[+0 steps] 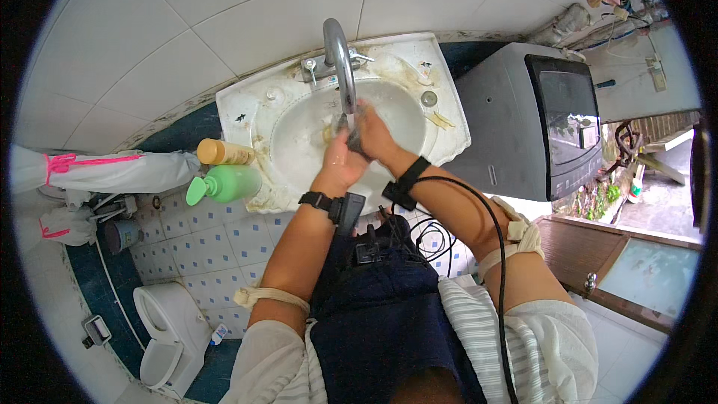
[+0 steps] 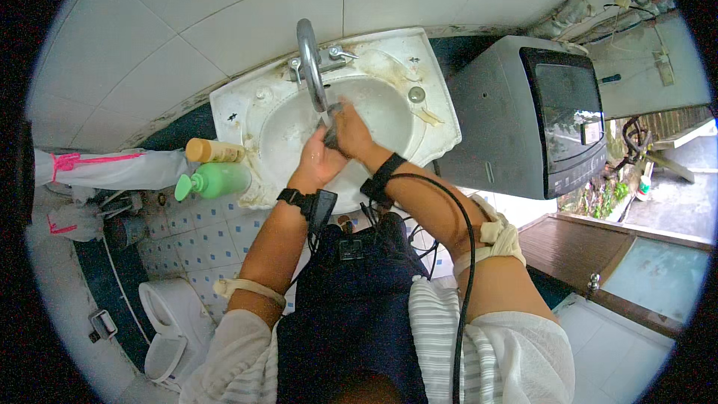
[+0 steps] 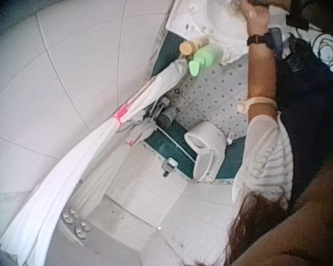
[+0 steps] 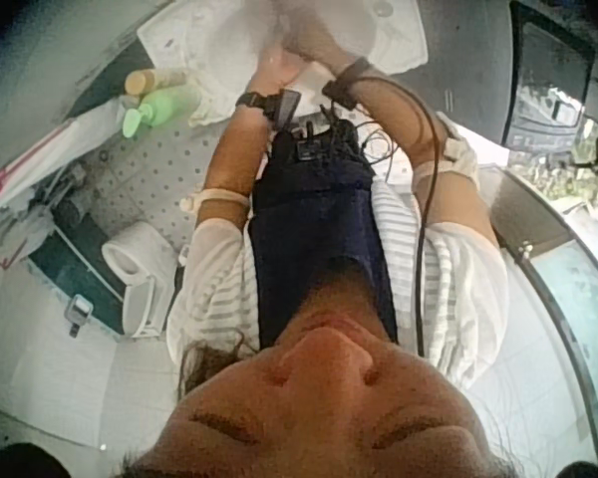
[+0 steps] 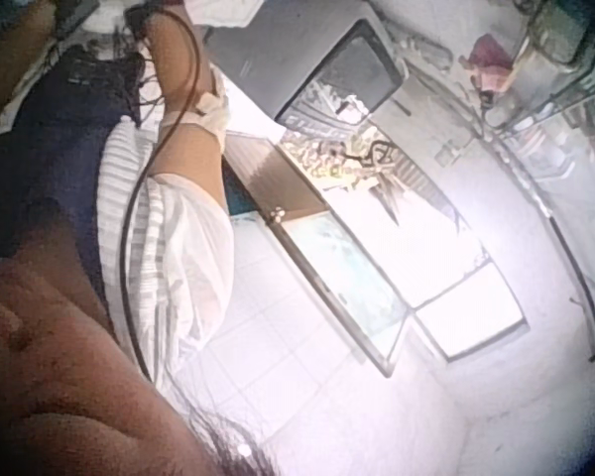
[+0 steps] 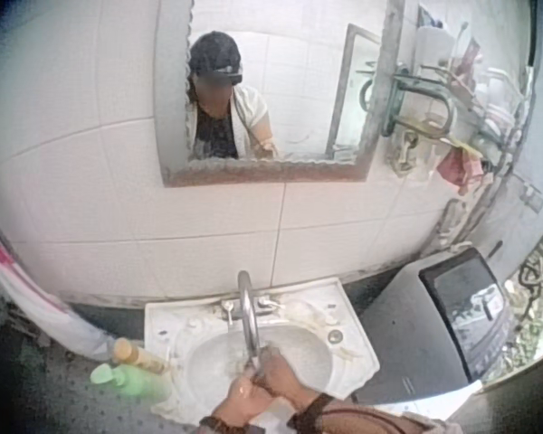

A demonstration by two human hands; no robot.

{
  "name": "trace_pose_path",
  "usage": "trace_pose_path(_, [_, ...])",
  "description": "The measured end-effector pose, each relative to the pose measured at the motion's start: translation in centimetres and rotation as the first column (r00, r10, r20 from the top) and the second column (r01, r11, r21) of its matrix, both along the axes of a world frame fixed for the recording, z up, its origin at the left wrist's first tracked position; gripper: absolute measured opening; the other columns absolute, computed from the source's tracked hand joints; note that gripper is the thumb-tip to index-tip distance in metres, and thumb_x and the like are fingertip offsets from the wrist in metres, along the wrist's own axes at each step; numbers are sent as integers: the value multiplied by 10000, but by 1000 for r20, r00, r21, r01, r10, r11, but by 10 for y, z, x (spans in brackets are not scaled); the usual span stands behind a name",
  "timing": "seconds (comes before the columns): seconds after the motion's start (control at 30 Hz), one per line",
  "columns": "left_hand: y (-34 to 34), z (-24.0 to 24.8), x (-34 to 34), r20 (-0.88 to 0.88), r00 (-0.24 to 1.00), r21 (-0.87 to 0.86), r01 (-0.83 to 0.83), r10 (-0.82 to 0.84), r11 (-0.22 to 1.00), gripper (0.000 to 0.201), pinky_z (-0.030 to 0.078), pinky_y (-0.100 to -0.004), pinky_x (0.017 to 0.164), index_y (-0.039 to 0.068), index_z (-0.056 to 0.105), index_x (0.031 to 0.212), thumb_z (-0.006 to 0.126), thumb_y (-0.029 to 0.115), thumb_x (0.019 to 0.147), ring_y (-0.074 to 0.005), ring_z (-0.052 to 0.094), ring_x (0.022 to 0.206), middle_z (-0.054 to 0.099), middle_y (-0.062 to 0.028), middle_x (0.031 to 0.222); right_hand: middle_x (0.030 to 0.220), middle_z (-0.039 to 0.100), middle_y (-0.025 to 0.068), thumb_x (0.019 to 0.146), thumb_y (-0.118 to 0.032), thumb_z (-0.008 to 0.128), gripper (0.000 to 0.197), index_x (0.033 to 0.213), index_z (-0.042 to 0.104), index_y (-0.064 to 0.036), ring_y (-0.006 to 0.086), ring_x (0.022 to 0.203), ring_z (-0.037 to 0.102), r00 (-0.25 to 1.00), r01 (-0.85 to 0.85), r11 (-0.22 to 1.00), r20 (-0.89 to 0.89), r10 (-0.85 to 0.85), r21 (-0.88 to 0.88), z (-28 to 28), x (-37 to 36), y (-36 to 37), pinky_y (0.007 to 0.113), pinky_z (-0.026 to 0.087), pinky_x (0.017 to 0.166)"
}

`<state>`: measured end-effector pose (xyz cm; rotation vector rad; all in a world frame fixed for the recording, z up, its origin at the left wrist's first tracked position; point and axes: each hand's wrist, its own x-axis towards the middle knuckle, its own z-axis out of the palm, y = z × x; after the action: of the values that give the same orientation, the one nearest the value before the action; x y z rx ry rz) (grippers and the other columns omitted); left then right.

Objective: The person wipes the glass pane and frame of a door with a cloth, then rinses the cloth in a sink.

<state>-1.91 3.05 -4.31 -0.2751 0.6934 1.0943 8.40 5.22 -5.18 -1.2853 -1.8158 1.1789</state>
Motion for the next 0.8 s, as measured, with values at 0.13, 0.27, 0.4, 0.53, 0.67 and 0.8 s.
trace_pose_path(0.13, [-5, 6, 3, -25, 999, -60, -45, 44, 997, 383, 413, -462, 1039, 69, 527, 1273, 400, 324, 1016, -305, 540, 1170, 574, -130, 1274, 1194, 563, 310, 975, -178, 427, 499, 1396, 315, 66, 406, 1113, 559, 991, 9, 988, 132, 12, -155, 9, -3, 9, 404, 412, 1000])
trace_pose_path(0.27, [-11, 22, 8, 90, 993, 106, 72, -82, 992, 407, 338, -529, 1081, 63, 488, 1319, 421, 325, 1015, -312, 483, 1230, 519, -132, 1343, 1100, 601, 256, 995, -167, 413, 357, 1289, 433, 34, 355, 1006, 596, 988, 156, 987, -17, -156, 22, 5, 18, 30, 406, 465, 895])
trace_pose_path(0.4, [0, -22, -15, -7, 1000, 31, -16, 16, 999, 433, 329, -554, 1079, 58, 460, 1348, 405, 335, 1020, -308, 468, 1250, 491, -144, 1373, 1221, 494, 324, 943, -124, 455, 435, 1329, 392, 67, 461, 1145, 493, 980, -87, 944, 196, 24, 320, 1, -12, -11, 458, 406, 986])
trace_pose_path(0.53, [-10, -1, -5, 157, 985, 102, 55, -70, 993, 359, 437, -574, 959, 88, 472, 1280, 448, 330, 1016, -320, 515, 1167, 544, -103, 1256, 1153, 529, 275, 938, -173, 511, 386, 1250, 448, 46, 433, 1007, 542, 978, 161, 983, 120, -171, 88, -3, 16, 38, 452, 441, 906])
trace_pose_path(0.67, [-1, 3, -16, -38, 998, 55, 51, -49, 997, 404, 475, -523, 864, 99, 454, 1252, 402, 425, 1019, -291, 542, 1086, 540, -116, 1223, 1057, 583, 126, 979, -237, 528, 327, 1257, 435, -93, 205, 917, 602, 956, 94, 865, -198, -216, -492, 11, 16, 42, 330, 516, 793])
trace_pose_path(0.8, [5, 20, -12, -222, 959, -69, 165, -176, 984, 459, 431, -404, 589, 158, 518, 1066, 485, 595, 933, -203, 540, 788, 583, -38, 899, 1042, 579, 108, 971, -257, 540, 403, 1306, 364, -117, 168, 921, 596, 896, -50, 739, -357, -264, -671, 34, 9, 27, 321, 521, 762])
